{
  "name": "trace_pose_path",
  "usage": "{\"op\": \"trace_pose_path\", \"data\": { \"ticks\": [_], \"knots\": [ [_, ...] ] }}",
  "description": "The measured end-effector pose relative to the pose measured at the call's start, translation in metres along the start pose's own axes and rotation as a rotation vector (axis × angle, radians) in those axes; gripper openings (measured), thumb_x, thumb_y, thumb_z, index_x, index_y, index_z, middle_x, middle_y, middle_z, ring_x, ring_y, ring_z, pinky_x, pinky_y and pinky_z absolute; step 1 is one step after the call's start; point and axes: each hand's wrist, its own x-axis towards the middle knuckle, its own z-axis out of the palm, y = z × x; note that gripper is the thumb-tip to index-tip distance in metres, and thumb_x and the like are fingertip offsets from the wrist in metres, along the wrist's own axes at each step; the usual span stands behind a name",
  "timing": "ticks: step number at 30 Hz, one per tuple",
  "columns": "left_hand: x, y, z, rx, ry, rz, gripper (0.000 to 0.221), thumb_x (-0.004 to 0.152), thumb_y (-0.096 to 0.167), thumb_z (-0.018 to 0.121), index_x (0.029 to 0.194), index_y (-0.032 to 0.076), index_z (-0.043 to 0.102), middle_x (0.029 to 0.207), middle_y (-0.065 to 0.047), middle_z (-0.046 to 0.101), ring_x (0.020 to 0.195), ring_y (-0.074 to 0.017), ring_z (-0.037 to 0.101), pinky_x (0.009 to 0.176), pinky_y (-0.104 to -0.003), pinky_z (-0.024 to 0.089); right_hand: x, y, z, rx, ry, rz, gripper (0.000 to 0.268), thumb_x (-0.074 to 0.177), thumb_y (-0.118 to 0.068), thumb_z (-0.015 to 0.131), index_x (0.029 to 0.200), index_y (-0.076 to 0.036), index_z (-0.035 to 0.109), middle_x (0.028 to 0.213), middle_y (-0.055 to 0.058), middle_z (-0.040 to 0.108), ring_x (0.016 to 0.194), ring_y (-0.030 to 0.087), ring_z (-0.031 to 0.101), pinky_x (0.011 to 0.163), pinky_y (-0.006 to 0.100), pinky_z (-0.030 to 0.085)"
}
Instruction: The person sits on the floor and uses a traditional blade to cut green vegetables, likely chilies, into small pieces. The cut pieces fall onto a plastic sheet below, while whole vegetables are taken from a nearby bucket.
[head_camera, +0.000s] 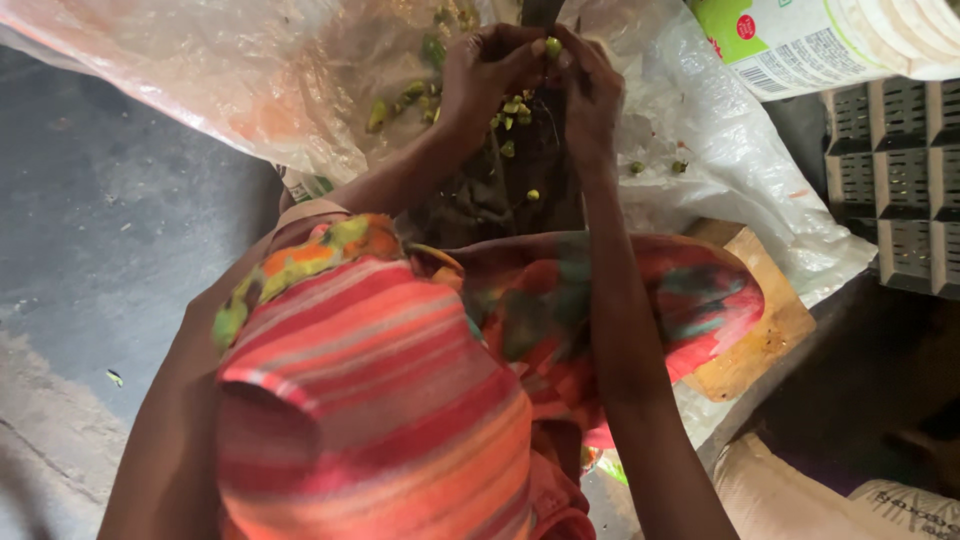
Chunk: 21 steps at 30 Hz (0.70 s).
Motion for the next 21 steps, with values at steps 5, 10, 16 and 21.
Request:
{"op": "trace_pose_path", "data": {
  "ticks": [5, 10, 16, 21],
  "knots": [
    [0.0, 0.008, 0.002, -0.112, -0.039, -0.031, 0.02, 0.095, 0.007, 0.075, 0.11, -0.005, 0.074, 0.097, -0.012, 0.079, 0.082, -0.0185, 0.08, 0.075, -0.03, 0.069, 0.0, 0.001, 0.003, 0.095, -0.02, 0.017, 0.027, 0.111, -0.005, 0.057, 0.136, -0.002, 0.067, 0.117, 0.006, 0.071, 0.101, 0.011, 0.068, 0.09, 0.026, 0.059],
    [-0.005, 0.026, 0.009, -0.069, -0.007, 0.012, 0.021, 0.095, 0.008, 0.074, 0.112, -0.003, 0.075, 0.098, -0.011, 0.079, 0.084, -0.0163, 0.078, 0.075, -0.029, 0.068, 0.009, -0.02, -0.001, -0.005, -0.054, -0.102, 0.026, 0.111, -0.006, 0.06, 0.135, -0.001, 0.069, 0.116, 0.006, 0.069, 0.103, 0.013, 0.07, 0.092, 0.026, 0.059],
    [0.003, 0.019, 0.004, 0.216, -0.056, 0.311, 0.018, 0.1, 0.014, 0.075, 0.11, -0.001, 0.078, 0.092, -0.009, 0.079, 0.08, -0.0142, 0.075, 0.073, -0.028, 0.063, 0.021, -0.009, -0.02, -0.021, -0.044, -0.172, 0.024, 0.109, 0.0, 0.063, 0.132, 0.001, 0.07, 0.122, 0.01, 0.069, 0.112, 0.015, 0.067, 0.1, 0.027, 0.056],
    [-0.001, -0.024, -0.013, 0.165, 0.121, -0.07, 0.028, 0.099, 0.021, 0.072, 0.103, -0.005, 0.078, 0.085, -0.009, 0.077, 0.07, -0.0138, 0.071, 0.062, -0.03, 0.061, 0.011, 0.051, 0.002, 0.164, -0.031, 0.024, 0.026, 0.106, 0.002, 0.065, 0.132, 0.003, 0.069, 0.123, 0.01, 0.071, 0.11, 0.015, 0.067, 0.098, 0.028, 0.057]
  ]
}}
